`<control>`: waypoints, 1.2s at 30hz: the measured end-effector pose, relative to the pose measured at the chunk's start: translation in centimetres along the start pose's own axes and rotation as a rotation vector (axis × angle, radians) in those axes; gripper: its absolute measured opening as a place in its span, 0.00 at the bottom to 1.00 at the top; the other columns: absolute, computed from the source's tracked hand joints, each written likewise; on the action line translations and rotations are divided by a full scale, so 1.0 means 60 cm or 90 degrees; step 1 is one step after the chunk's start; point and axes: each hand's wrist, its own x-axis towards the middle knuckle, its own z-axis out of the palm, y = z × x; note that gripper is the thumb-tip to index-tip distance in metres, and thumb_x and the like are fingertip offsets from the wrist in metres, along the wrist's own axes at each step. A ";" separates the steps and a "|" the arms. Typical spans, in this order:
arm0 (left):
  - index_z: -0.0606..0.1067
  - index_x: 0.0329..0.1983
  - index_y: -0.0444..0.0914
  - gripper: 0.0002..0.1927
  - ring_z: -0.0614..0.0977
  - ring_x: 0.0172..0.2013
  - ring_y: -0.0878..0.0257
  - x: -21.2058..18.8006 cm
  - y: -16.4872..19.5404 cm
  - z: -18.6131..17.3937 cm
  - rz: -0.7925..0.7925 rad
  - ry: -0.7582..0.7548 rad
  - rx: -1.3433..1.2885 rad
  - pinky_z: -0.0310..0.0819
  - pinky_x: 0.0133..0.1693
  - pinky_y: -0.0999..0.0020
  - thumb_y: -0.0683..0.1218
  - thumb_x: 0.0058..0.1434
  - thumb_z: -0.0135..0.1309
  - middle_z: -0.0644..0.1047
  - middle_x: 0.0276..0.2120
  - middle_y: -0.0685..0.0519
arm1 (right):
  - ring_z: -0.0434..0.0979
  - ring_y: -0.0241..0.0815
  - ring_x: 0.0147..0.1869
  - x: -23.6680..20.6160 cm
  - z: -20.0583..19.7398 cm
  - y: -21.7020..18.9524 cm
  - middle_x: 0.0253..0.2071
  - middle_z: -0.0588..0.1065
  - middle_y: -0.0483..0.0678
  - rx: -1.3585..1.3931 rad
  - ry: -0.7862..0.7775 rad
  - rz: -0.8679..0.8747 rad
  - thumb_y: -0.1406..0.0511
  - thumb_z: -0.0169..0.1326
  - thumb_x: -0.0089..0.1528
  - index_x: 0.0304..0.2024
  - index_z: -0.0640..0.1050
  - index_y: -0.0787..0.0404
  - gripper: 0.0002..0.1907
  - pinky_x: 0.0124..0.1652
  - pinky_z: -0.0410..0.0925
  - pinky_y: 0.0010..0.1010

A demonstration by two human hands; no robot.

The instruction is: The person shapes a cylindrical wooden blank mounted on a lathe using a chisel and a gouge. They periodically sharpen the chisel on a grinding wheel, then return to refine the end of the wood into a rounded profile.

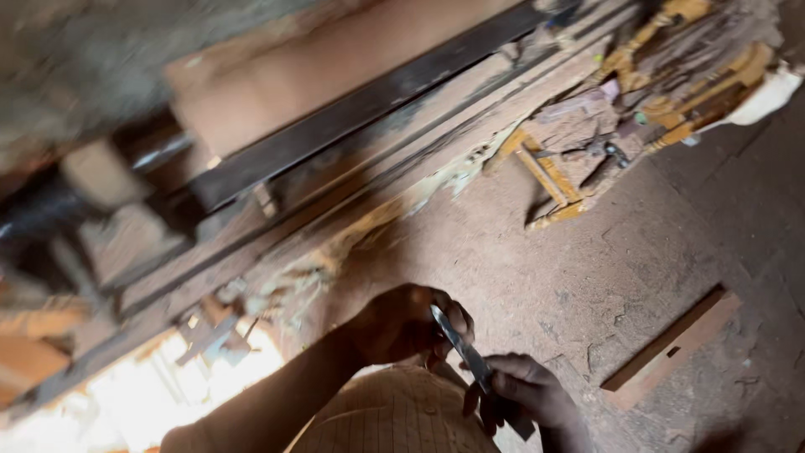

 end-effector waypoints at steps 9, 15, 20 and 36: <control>0.74 0.60 0.30 0.28 0.83 0.39 0.61 0.375 -0.032 -0.112 -0.059 0.089 0.249 0.81 0.38 0.67 0.57 0.70 0.51 0.80 0.53 0.42 | 0.81 0.45 0.22 -0.024 -0.309 -0.115 0.33 0.84 0.59 0.017 0.176 -0.044 0.60 0.45 0.67 0.53 0.76 0.69 0.21 0.23 0.75 0.36; 0.76 0.54 0.29 0.20 0.82 0.32 0.65 0.579 -0.025 -0.199 -0.011 0.331 0.602 0.80 0.34 0.71 0.51 0.74 0.47 0.84 0.42 0.47 | 0.81 0.43 0.25 0.044 -0.485 -0.222 0.31 0.80 0.54 -0.007 0.183 -0.019 0.58 0.43 0.70 0.49 0.74 0.70 0.20 0.27 0.75 0.35; 0.78 0.45 0.29 0.17 0.80 0.21 0.65 0.729 0.108 -0.317 0.105 0.448 0.626 0.77 0.23 0.69 0.49 0.72 0.46 0.86 0.38 0.46 | 0.76 0.40 0.19 0.085 -0.630 -0.263 0.21 0.73 0.47 -0.145 0.261 0.151 0.57 0.46 0.66 0.52 0.77 0.64 0.20 0.21 0.66 0.32; 0.80 0.46 0.39 0.15 0.80 0.23 0.63 1.120 0.400 -0.547 -0.023 0.689 1.074 0.76 0.27 0.65 0.50 0.75 0.46 0.82 0.30 0.48 | 0.66 0.34 0.17 0.328 -0.866 -0.549 0.19 0.73 0.49 -0.224 0.539 0.116 0.67 0.51 0.64 0.66 0.71 0.59 0.26 0.18 0.62 0.29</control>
